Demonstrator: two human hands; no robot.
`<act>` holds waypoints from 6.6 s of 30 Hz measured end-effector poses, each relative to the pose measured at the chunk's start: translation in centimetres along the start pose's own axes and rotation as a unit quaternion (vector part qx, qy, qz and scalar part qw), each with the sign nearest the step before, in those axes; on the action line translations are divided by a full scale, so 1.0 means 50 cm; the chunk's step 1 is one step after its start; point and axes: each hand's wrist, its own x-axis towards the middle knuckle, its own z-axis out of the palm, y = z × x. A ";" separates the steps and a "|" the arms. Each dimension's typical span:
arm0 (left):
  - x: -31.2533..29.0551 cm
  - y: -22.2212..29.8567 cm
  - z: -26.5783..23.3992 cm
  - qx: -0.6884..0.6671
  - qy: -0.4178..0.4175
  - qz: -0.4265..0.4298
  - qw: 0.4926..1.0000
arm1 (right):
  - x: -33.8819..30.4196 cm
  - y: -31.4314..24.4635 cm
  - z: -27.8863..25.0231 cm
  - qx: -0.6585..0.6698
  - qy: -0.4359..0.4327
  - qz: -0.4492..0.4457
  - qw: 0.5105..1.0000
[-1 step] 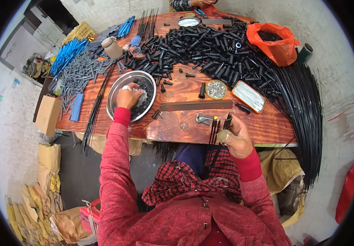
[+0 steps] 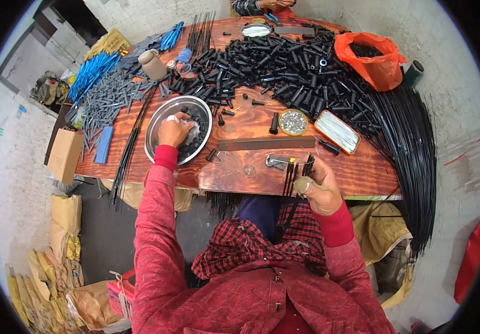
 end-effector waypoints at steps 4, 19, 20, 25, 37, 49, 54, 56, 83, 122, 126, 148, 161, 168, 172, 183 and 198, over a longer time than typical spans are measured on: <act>-0.005 -0.010 0.007 0.026 0.008 0.003 1.000 | -0.010 -0.004 0.015 -0.009 0.000 -0.006 1.000; -0.053 0.120 -0.119 -0.585 -0.201 -0.141 0.773 | -0.014 -0.004 0.037 -0.014 -0.035 0.003 0.999; -0.066 0.161 -0.141 -0.643 -0.233 -0.110 0.722 | -0.014 -0.006 0.040 -0.013 -0.025 0.001 1.000; -0.143 0.344 -0.213 -0.637 -0.343 -0.015 0.690 | -0.008 -0.003 0.068 -0.035 0.005 0.017 0.999; -0.148 0.392 -0.242 -0.755 -0.390 -0.064 0.522 | -0.010 -0.001 0.072 -0.032 0.000 0.006 0.999; -0.139 0.398 -0.245 -0.749 -0.406 -0.046 0.521 | -0.004 0.016 0.056 -0.037 -0.020 0.011 0.999; -0.136 0.400 -0.247 -0.740 -0.409 -0.054 0.531 | -0.002 0.007 0.066 -0.044 -0.016 0.021 0.999; -0.139 0.411 -0.253 -0.734 -0.402 -0.053 0.545 | 0.000 0.010 0.064 -0.036 -0.014 0.021 0.999; -0.148 0.429 -0.263 -0.720 -0.404 -0.052 0.562 | -0.001 0.005 0.064 -0.045 -0.008 0.016 0.999; -0.154 0.431 -0.251 -0.722 -0.353 -0.002 0.596 | 0.005 0.011 0.072 -0.025 -0.020 0.006 0.999; -0.151 0.430 -0.251 -0.717 -0.349 0.008 0.604 | 0.003 0.010 0.065 -0.039 -0.026 0.037 0.998; -0.146 0.423 -0.245 -0.751 -0.385 -0.038 0.535 | 0.005 0.012 0.070 -0.002 -0.028 0.028 0.999; -0.150 0.426 -0.243 -0.751 -0.386 -0.027 0.535 | 0.000 0.001 0.076 -0.013 -0.025 0.020 0.999; -0.155 0.427 -0.237 -0.760 -0.365 -0.042 0.535 | 0.002 -0.001 0.074 -0.004 -0.029 0.038 0.999; -0.156 0.430 -0.240 -0.762 -0.376 -0.051 0.524 | 0.003 0.005 0.071 0.007 -0.033 0.032 0.999; -0.156 0.425 -0.223 -0.770 -0.368 -0.030 0.521 | 0.003 0.010 0.077 0.001 -0.043 0.012 0.999; -0.168 0.407 -0.239 -0.756 -0.327 -0.039 0.567 | 0.013 0.025 0.073 -0.010 -0.014 0.014 1.000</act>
